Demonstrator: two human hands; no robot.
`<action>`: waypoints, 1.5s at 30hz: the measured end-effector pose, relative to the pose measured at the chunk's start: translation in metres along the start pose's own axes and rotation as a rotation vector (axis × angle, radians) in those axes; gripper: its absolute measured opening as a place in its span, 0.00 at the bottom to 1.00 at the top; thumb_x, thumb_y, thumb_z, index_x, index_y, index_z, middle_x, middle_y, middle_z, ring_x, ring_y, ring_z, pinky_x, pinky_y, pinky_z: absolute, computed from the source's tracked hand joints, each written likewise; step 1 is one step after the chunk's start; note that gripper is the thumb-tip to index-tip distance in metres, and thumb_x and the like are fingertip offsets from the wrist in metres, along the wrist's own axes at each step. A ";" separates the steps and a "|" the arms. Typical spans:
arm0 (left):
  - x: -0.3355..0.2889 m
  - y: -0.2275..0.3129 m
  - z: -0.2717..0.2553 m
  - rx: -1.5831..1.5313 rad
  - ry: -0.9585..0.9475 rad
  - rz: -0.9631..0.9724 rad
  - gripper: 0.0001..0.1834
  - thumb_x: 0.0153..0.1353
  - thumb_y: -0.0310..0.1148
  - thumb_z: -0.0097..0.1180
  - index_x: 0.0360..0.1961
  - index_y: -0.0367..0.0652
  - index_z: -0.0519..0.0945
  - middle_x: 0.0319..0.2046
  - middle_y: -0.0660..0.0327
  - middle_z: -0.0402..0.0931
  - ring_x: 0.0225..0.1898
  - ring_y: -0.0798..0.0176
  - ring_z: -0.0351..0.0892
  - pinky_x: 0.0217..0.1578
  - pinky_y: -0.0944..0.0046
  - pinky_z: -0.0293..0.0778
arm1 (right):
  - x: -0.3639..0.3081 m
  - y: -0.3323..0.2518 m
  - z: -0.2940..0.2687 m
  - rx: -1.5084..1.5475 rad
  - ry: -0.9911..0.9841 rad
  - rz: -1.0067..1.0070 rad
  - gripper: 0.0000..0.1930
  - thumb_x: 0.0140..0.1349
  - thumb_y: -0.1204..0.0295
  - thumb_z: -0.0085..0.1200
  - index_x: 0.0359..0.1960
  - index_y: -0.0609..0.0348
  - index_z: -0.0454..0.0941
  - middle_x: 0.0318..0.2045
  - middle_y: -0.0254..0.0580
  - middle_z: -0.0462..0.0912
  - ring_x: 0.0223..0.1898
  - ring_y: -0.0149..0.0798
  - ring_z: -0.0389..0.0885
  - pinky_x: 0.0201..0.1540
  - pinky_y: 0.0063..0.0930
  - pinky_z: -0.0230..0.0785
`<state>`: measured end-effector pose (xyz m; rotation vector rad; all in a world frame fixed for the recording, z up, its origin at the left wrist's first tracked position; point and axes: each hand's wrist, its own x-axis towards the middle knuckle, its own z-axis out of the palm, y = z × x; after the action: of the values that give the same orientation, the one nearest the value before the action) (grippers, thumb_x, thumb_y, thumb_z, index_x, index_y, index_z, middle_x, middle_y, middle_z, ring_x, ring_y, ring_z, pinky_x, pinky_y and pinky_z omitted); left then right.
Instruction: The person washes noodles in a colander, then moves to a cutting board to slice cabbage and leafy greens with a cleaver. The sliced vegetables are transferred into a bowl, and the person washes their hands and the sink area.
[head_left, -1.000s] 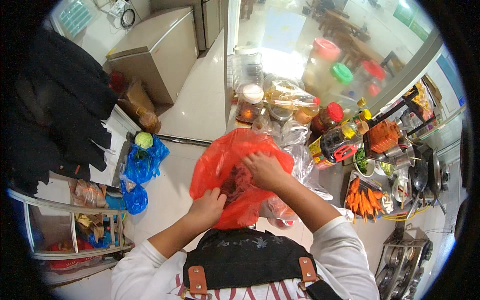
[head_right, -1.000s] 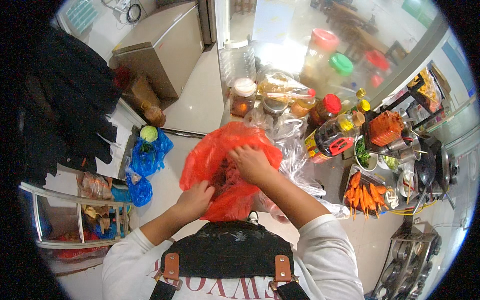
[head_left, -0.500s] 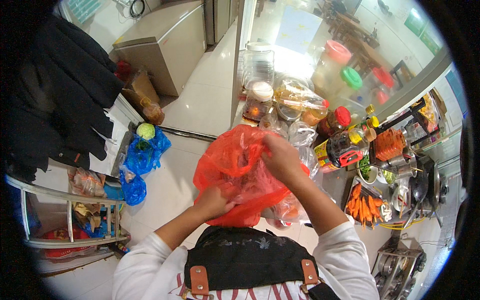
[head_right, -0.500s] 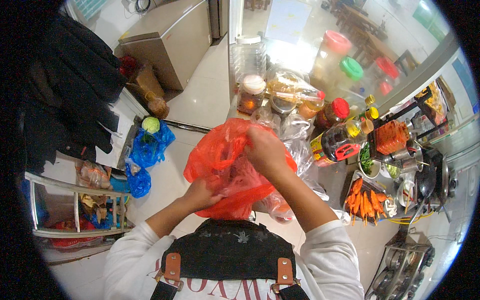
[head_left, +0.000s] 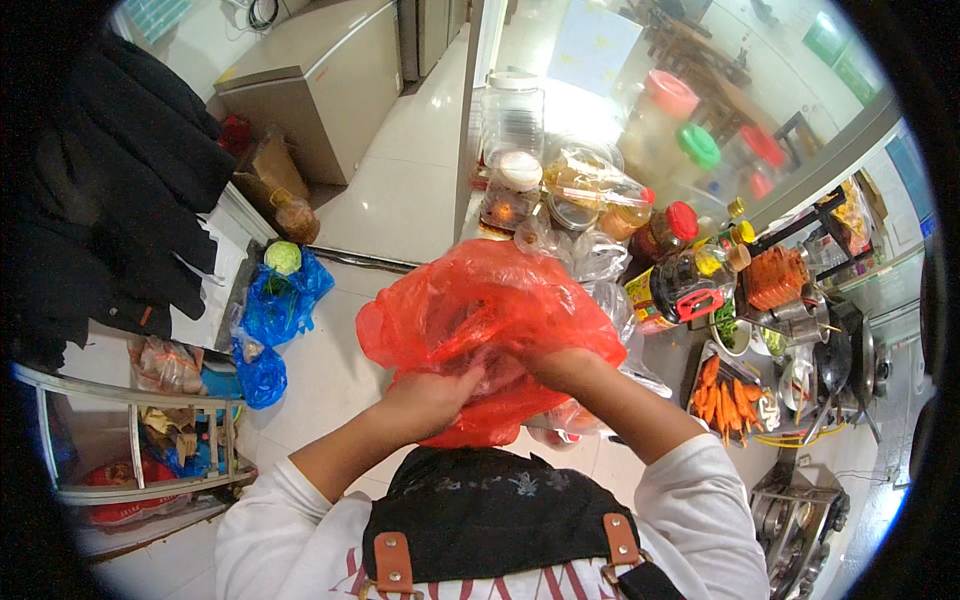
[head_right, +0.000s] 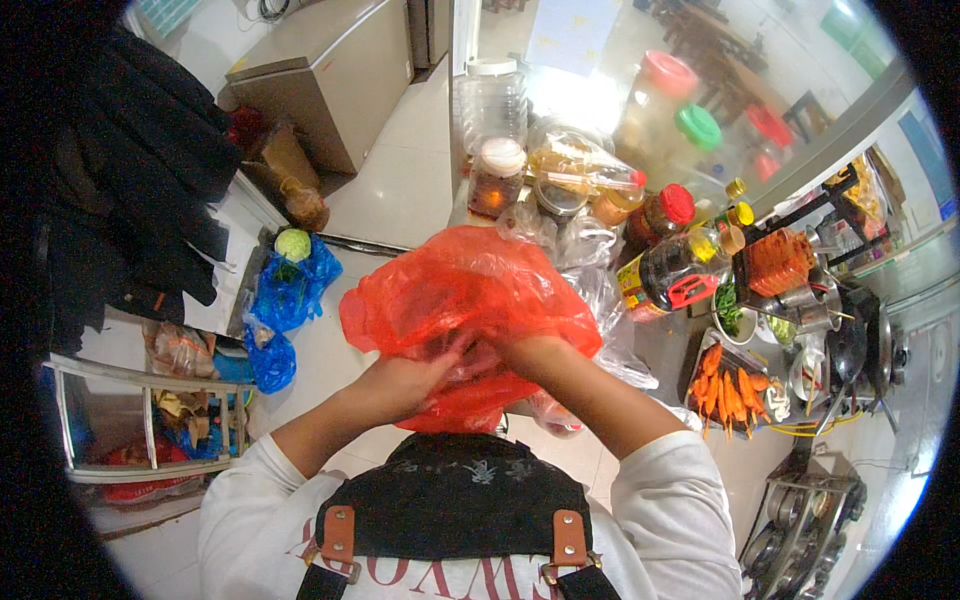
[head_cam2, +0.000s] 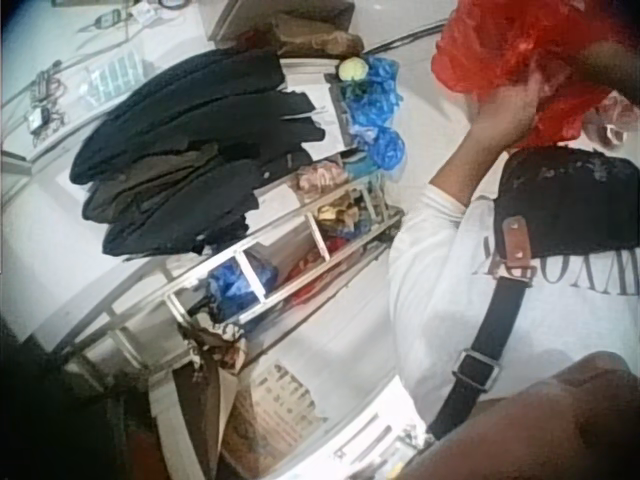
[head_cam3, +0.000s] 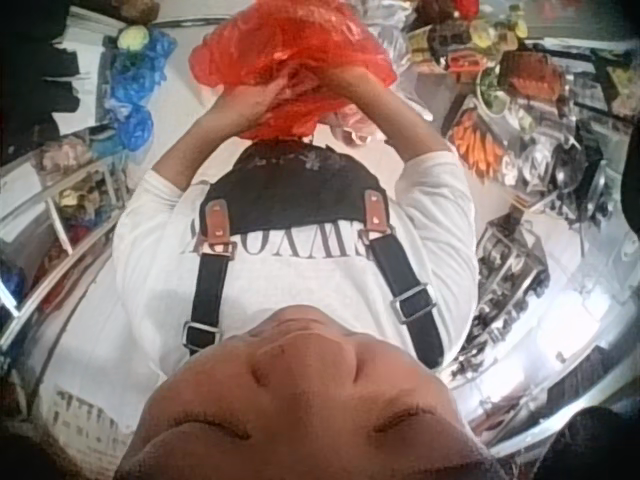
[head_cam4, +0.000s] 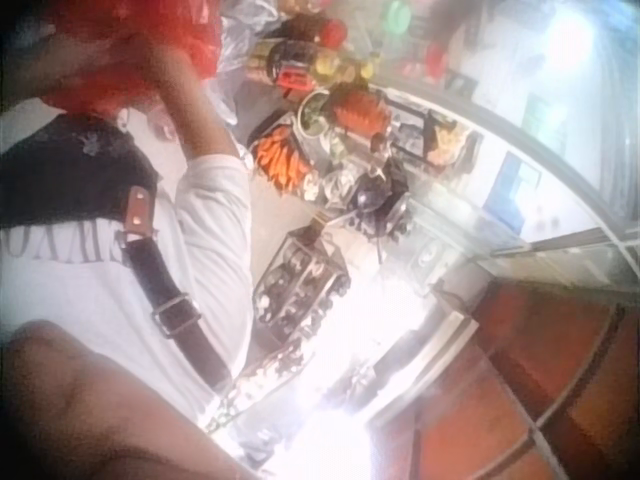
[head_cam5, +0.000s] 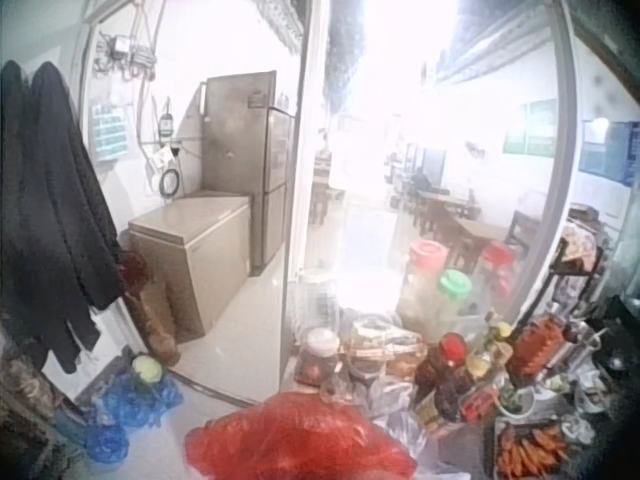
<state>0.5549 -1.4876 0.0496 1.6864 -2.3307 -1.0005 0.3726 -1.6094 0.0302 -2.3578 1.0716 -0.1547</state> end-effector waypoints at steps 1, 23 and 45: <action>0.001 0.000 0.000 0.082 -0.146 -0.002 0.12 0.50 0.30 0.55 0.39 0.43 0.75 0.42 0.49 0.76 0.43 0.48 0.78 0.41 0.50 0.74 | 0.001 0.004 -0.007 -0.030 0.002 -0.033 0.17 0.55 0.66 0.52 0.47 0.53 0.76 0.43 0.47 0.79 0.47 0.47 0.77 0.48 0.38 0.70; 0.097 -0.054 0.023 -0.096 0.602 0.294 0.08 0.64 0.28 0.48 0.44 0.42 0.73 0.41 0.61 0.73 0.44 0.59 0.71 0.53 0.55 0.65 | -0.087 -0.031 -0.024 0.082 0.821 0.048 0.13 0.56 0.75 0.59 0.43 0.57 0.75 0.47 0.45 0.75 0.47 0.44 0.75 0.49 0.33 0.68; -0.093 0.342 0.033 -1.526 -0.559 0.516 0.18 0.69 0.45 0.36 0.45 0.40 0.67 0.34 0.58 0.72 0.37 0.62 0.73 0.40 0.58 0.72 | -0.441 -0.077 0.162 1.758 1.570 0.372 0.20 0.59 0.78 0.45 0.56 0.63 0.68 0.40 0.42 0.80 0.33 0.33 0.81 0.34 0.28 0.77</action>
<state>0.2978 -1.3324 0.2407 0.2045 -1.1193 -2.2849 0.1768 -1.1785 -0.0165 -0.1106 0.9809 -1.9399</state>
